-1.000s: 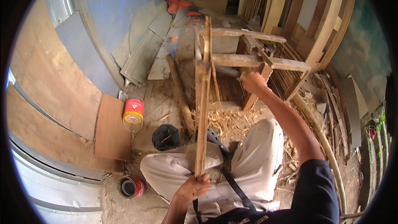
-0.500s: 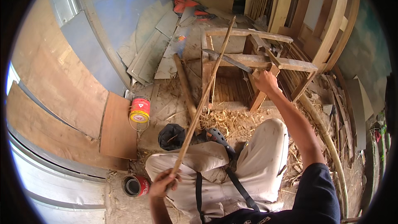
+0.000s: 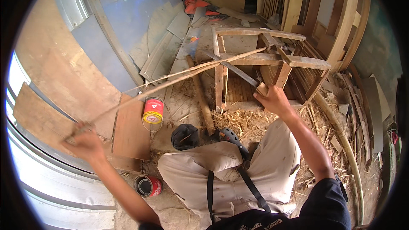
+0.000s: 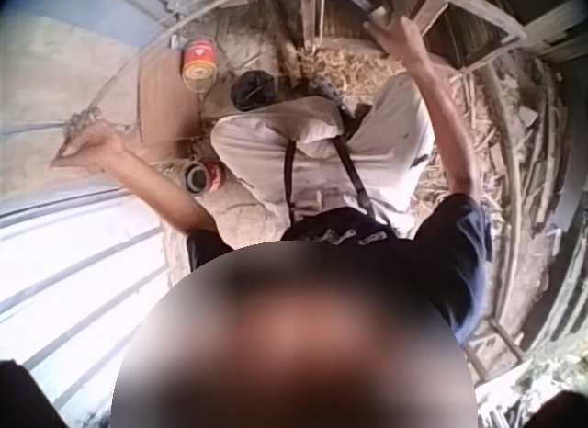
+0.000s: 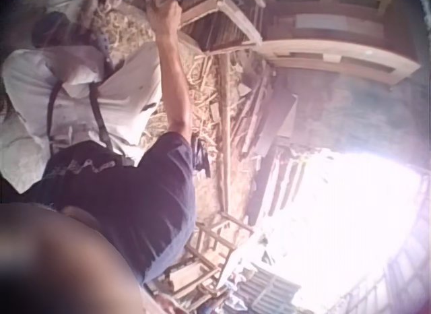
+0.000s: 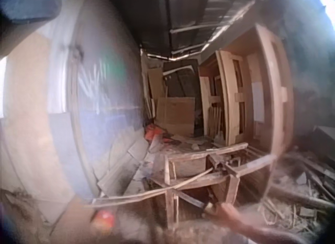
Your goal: The person uses a knife to shave and smooth a wooden stick, repeatedly scraping along its length to remove splinters and create a tapered end. The person holds the stick with one hand and scrapes with the other, occasionally rotating the stick to work different sides.
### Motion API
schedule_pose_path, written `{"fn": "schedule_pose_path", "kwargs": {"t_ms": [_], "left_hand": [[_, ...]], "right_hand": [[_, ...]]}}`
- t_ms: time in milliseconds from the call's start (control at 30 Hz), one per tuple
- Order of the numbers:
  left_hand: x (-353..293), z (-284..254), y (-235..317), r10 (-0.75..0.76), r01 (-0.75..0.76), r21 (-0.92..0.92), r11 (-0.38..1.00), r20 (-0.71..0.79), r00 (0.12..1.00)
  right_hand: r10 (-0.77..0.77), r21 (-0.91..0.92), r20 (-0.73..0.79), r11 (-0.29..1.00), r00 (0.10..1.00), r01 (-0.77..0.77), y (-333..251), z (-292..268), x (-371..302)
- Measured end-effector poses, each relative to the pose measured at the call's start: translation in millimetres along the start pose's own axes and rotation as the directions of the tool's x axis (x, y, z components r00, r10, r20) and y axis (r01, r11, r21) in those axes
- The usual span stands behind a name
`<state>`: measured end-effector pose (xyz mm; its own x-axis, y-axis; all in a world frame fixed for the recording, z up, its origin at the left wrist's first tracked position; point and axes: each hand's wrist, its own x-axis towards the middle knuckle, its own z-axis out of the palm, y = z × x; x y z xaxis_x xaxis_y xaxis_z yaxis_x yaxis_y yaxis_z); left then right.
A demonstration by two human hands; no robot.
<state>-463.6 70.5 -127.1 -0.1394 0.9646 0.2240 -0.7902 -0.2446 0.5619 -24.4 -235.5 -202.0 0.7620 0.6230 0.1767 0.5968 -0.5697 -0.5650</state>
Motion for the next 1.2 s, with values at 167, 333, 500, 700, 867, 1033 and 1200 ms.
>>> {"fn": "schedule_pose_path", "kwargs": {"t_ms": [167,333,500,700,867,1033,1200], "left_hand": [[65,108,44,0.328,-0.259,-0.226,0.939,0.361,0.873],[94,228,115,0.459,-0.357,-0.311,0.881,0.377,0.804],[84,331,189,0.407,-0.320,-0.254,0.913,0.508,0.759],[34,396,226,0.510,-0.373,-0.377,0.847,0.384,0.770],[-14,414,234,0.539,-0.441,-0.310,0.842,0.490,0.685],[-99,395,145,0.450,-0.410,-0.194,0.891,0.483,0.751],[-183,355,47,0.316,-0.279,-0.151,0.948,0.517,0.795]], "right_hand": [[0.008,0.223,-0.028,0.975,1.000,-0.002,-39,4,-43],[0.024,0.327,-0.094,0.945,0.995,0.008,-68,1,-74],[-0.006,0.518,-0.110,0.853,0.994,0.062,-92,-16,-97],[-0.037,0.611,-0.040,0.790,0.999,0.054,-109,-42,-138],[-0.059,0.728,0.057,0.686,0.997,-0.001,-96,-24,-168],[0.010,0.746,-0.022,0.666,1.000,0.010,-50,37,-165],[0.123,0.594,-0.035,0.801,0.992,-0.078,16,99,-148]]}}
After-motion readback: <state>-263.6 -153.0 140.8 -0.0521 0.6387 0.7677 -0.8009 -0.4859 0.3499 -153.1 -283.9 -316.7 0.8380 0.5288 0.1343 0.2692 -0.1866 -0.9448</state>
